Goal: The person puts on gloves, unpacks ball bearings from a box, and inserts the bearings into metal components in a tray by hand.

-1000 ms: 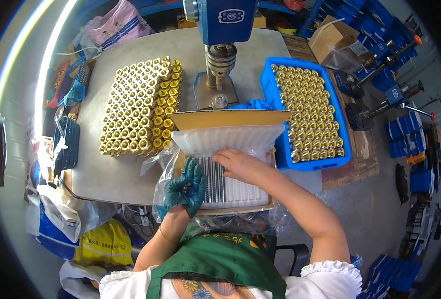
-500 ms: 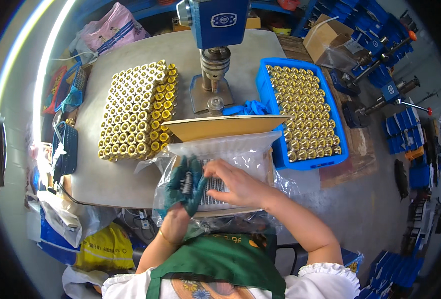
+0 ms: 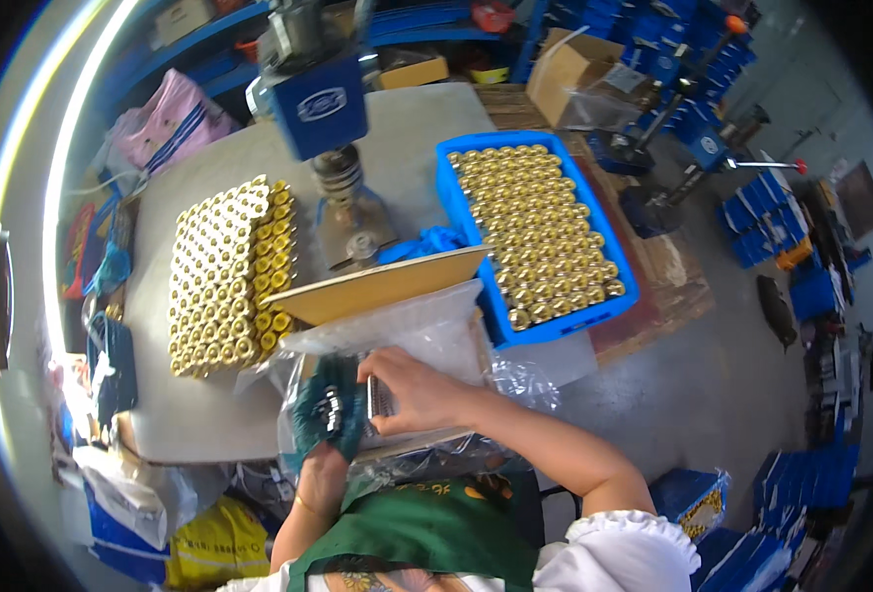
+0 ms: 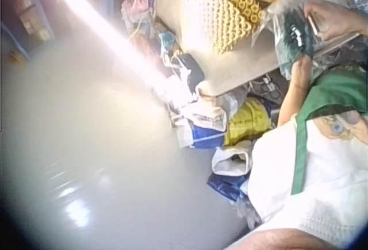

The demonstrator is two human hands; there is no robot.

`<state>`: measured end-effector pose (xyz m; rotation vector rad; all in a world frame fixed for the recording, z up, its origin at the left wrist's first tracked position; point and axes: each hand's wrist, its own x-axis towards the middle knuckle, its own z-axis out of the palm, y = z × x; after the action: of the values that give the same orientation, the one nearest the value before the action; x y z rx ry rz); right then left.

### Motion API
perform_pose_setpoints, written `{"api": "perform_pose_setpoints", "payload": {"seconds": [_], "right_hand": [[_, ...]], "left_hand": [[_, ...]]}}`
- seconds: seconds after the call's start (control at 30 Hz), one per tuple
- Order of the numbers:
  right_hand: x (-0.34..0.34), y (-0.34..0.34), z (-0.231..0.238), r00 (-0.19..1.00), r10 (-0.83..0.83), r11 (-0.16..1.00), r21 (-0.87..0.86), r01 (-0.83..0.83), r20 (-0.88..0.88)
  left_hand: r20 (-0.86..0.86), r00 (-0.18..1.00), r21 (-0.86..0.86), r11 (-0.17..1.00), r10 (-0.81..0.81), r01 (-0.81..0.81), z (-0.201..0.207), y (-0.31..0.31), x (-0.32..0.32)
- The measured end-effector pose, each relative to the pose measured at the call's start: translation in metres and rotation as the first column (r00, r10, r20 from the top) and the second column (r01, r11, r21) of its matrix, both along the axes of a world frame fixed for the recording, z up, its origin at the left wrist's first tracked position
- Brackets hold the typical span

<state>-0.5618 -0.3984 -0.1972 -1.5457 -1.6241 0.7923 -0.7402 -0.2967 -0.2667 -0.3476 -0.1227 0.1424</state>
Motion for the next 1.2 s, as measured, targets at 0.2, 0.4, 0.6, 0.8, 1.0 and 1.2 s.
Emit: {"api": "perform_pose_setpoints", "payload": {"seconds": [0.2, 0.4, 0.6, 0.8, 1.0, 1.2], "right_hand": [[-0.002, 0.015, 0.020, 0.998, 0.049, 0.998, 0.034, -0.048, -0.026], [0.024, 0.023, -0.047, 0.886, 0.133, 0.991, -0.076, -0.111, 0.445], [0.031, 0.032, -0.045, 0.888, 0.212, 0.977, -0.083, -0.195, 0.407], [0.028, 0.032, -0.040, 0.909, 0.206, 0.973, 0.027, -0.231, 0.364], [0.009, 0.019, 0.026, 0.989, -0.001, 0.996, -0.085, -0.011, -0.146], [0.006, 0.004, -0.015, 0.992, 0.077, 0.997, -0.002, -0.077, 0.103]], "left_hand": [[0.092, 0.995, -0.069, 0.997, 0.031, -0.024, -0.003, -0.012, -0.035], [0.255, 0.967, -0.148, 0.988, -0.003, 0.042, 0.004, 0.014, 0.002], [-0.521, 0.793, 0.032, 0.936, 0.316, -0.352, 0.037, -0.005, 0.004], [-0.521, 0.800, -0.004, 0.936, 0.299, -0.353, 0.036, 0.000, 0.006], [-0.529, 0.795, -0.033, 0.929, 0.296, -0.368, 0.032, 0.006, 0.001], [-0.527, 0.811, -0.078, 0.936, 0.254, -0.344, 0.030, 0.009, 0.004]]}}
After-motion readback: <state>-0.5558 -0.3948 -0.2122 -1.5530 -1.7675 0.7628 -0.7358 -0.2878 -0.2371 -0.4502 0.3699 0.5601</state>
